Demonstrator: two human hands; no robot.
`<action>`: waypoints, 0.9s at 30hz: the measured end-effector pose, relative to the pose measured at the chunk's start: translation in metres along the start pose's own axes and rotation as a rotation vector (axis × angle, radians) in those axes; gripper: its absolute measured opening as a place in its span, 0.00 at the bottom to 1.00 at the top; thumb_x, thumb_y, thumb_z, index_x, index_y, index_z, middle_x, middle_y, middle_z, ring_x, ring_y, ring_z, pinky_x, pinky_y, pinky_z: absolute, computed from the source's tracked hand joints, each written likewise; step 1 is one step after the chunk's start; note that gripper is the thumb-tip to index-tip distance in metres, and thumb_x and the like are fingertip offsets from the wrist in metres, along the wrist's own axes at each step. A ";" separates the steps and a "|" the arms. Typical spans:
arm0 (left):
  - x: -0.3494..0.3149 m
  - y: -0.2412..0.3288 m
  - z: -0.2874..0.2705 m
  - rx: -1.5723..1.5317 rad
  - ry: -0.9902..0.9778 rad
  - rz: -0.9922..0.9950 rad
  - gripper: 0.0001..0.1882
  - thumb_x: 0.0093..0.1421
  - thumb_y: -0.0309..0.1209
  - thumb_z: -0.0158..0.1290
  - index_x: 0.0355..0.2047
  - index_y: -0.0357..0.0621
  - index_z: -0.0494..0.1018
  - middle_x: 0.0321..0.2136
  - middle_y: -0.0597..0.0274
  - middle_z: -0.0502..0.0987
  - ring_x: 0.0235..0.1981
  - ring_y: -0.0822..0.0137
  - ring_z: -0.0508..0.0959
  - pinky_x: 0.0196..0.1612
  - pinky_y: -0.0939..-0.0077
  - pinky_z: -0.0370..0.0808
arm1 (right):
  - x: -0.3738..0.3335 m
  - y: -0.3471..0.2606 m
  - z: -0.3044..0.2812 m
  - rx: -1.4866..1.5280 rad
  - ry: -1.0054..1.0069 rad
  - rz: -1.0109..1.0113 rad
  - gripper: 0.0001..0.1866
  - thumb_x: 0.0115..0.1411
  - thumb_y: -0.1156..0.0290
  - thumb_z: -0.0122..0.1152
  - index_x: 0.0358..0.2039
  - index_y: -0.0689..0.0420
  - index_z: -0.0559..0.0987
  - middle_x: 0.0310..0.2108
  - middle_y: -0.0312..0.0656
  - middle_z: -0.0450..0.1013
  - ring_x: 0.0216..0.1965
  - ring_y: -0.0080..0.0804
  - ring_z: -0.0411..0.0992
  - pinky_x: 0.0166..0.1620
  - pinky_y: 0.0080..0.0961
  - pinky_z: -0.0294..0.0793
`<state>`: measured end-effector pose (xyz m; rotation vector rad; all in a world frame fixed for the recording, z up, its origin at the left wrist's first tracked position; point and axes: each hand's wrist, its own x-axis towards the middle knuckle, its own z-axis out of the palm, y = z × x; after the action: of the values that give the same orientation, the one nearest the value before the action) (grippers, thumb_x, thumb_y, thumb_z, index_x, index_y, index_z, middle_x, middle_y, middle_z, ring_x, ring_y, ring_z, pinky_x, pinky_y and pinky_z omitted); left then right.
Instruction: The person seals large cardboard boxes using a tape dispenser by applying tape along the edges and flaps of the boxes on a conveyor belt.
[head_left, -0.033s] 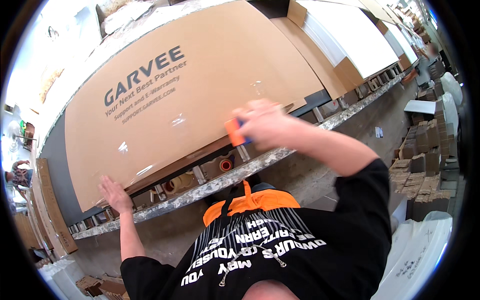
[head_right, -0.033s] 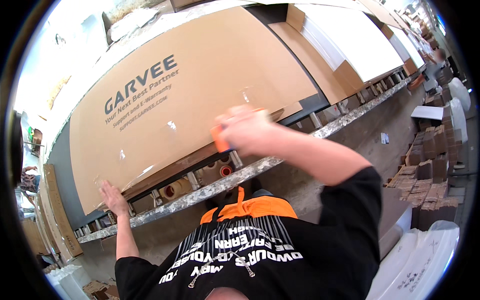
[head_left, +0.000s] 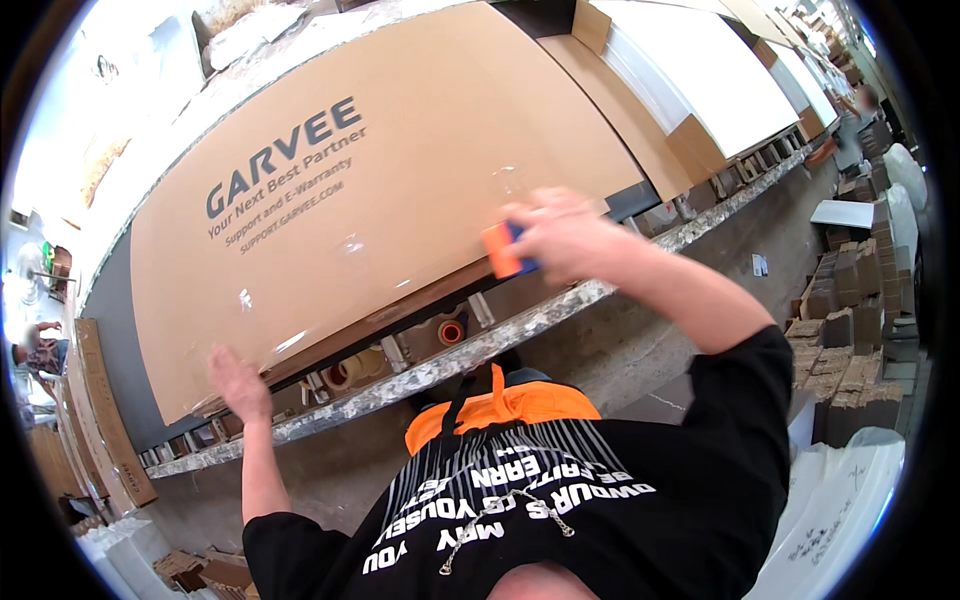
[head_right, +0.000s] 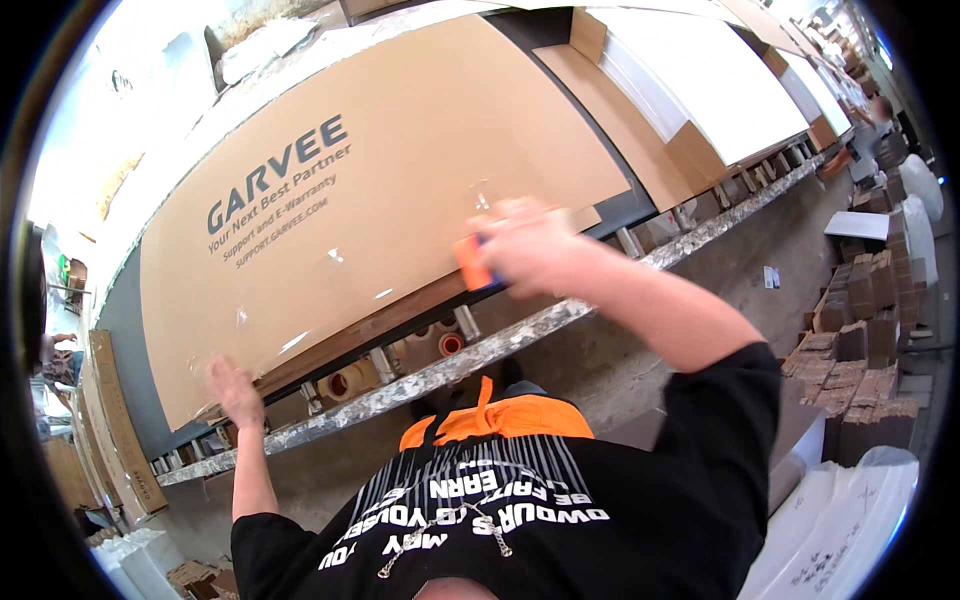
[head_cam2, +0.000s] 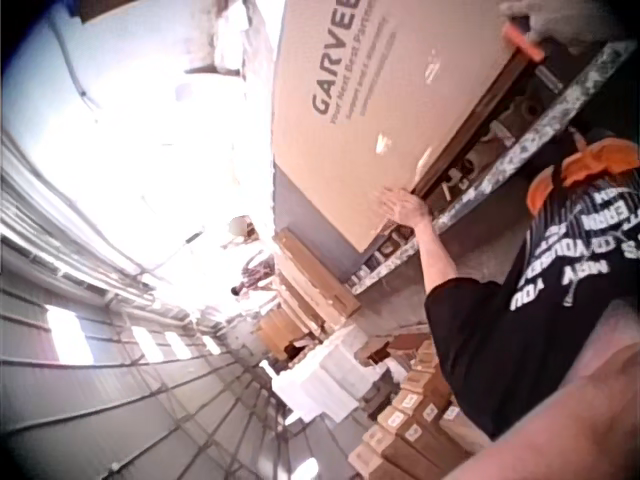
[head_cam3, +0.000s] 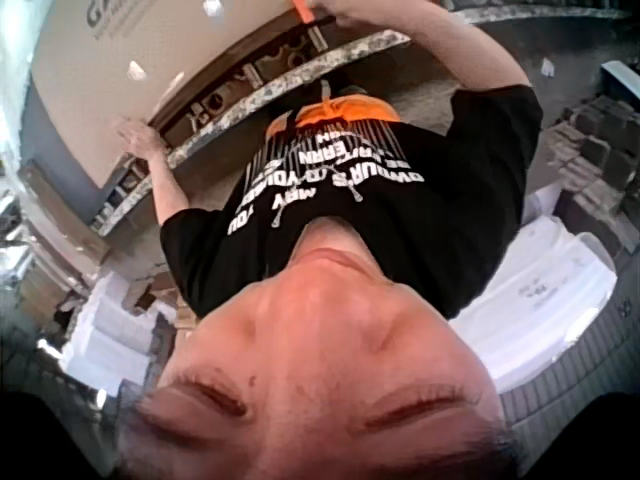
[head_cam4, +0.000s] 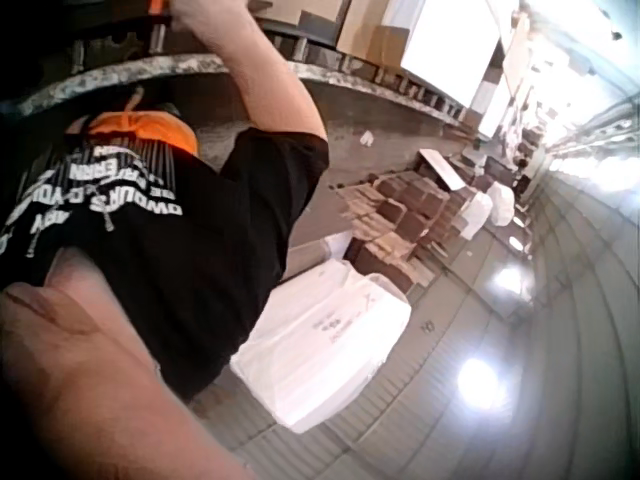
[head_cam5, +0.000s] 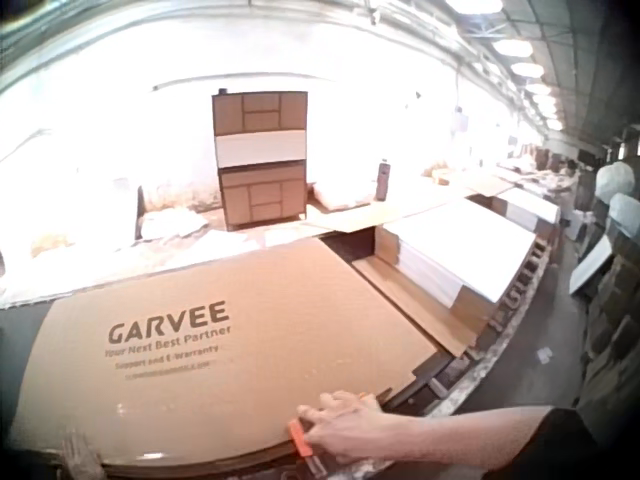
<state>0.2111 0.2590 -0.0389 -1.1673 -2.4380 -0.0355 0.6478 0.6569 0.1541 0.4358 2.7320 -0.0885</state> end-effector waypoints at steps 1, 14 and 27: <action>0.007 0.029 -0.004 0.062 -0.073 0.152 0.34 0.67 0.44 0.44 0.68 0.38 0.54 0.68 0.45 0.55 0.70 0.44 0.50 0.70 0.55 0.49 | -0.025 0.039 0.018 -0.102 0.037 0.050 0.16 0.43 0.68 0.70 0.36 0.43 0.85 0.57 0.38 0.67 0.54 0.41 0.68 0.58 0.39 0.67; 0.128 0.499 -0.106 -0.320 -0.322 0.796 0.47 0.64 0.62 0.38 0.68 0.31 0.51 0.69 0.37 0.48 0.71 0.35 0.44 0.71 0.46 0.40 | -0.033 0.076 0.065 -0.422 0.009 0.223 0.10 0.51 0.68 0.61 0.33 0.52 0.86 0.38 0.42 0.77 0.43 0.38 0.71 0.41 0.38 0.66; 0.113 0.489 -0.070 -0.460 -0.310 0.725 0.56 0.51 0.63 0.56 0.69 0.36 0.50 0.71 0.46 0.47 0.72 0.45 0.44 0.73 0.51 0.38 | -0.061 0.047 0.136 0.057 -1.134 -0.094 0.38 0.38 0.56 0.69 0.55 0.49 0.78 0.51 0.44 0.77 0.49 0.39 0.76 0.54 0.29 0.73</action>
<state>0.5406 0.6432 -0.0096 -2.3529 -2.1473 -0.2167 0.7635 0.6676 0.0499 0.1691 1.6285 -0.3244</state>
